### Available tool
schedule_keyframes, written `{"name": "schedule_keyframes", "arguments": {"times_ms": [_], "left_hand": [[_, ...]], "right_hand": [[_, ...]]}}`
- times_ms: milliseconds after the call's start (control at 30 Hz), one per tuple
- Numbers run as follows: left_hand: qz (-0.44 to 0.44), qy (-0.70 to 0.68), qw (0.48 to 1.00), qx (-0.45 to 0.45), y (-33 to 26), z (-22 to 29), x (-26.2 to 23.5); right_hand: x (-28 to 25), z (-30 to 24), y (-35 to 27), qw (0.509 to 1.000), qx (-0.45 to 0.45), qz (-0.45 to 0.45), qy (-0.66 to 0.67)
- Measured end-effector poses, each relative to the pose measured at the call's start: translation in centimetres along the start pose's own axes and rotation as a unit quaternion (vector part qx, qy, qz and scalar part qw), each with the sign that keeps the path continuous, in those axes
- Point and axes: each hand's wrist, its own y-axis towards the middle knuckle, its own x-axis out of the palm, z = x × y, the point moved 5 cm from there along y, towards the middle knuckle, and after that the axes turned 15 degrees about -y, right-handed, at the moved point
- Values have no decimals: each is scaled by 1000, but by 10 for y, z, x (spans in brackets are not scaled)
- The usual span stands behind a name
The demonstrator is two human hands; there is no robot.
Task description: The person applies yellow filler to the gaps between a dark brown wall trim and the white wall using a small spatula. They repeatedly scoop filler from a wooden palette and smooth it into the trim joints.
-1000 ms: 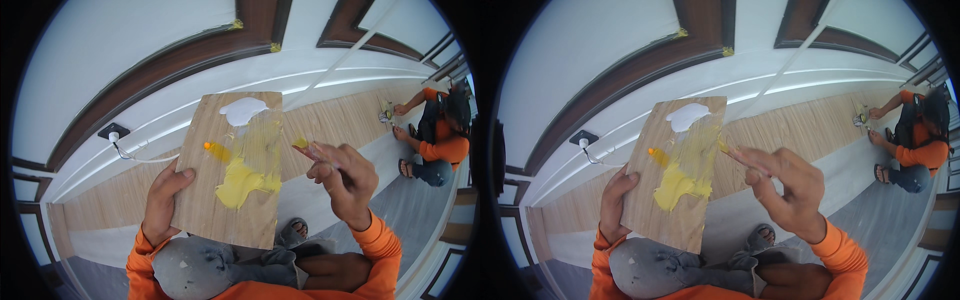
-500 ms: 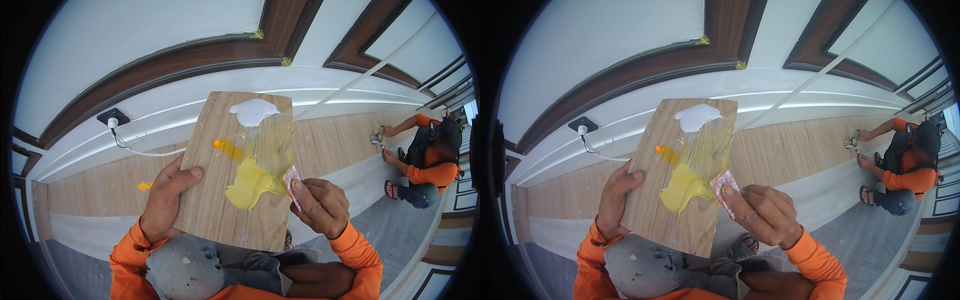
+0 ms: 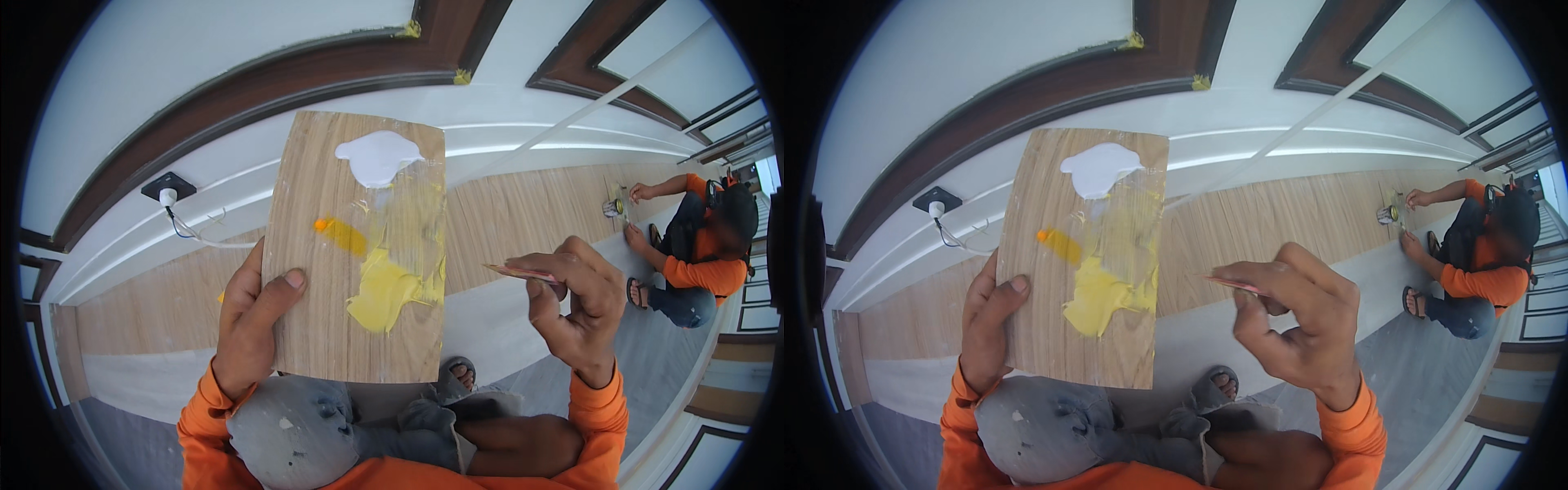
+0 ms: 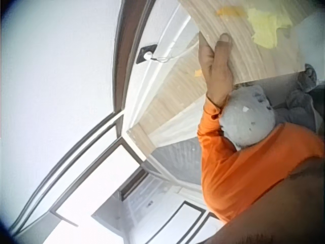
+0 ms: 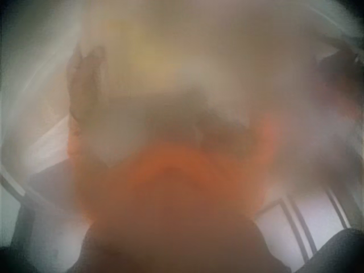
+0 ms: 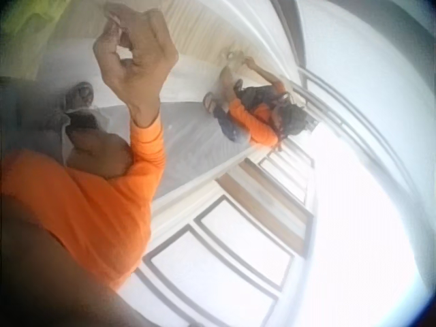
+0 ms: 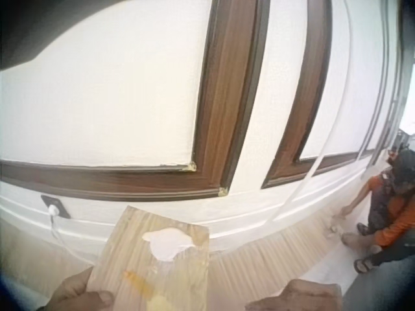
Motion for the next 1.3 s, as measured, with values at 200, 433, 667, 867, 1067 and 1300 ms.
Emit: {"name": "schedule_keyframes", "arguments": {"times_ms": [200,433,667,867,1067,1300], "left_hand": [[-34,47,998,-8,5,-6,5],[-39,62,996,-44,10,-9,0],[-5,-46,998,-50,18,-13,-2],[-2,-44,997,-64,19,-13,-15],[-70,13,996,-53,28,-10,-18],[-127,40,989,-67,37,-13,-18]], "right_hand": [[21,-10,5,998,-28,-50,-7],[29,-13,6,987,-95,-125,-18],[61,53,-5,812,226,-158,514],[56,37,23,718,221,-107,651],[31,40,80,856,115,16,503],[61,48,137,890,106,249,368]]}}
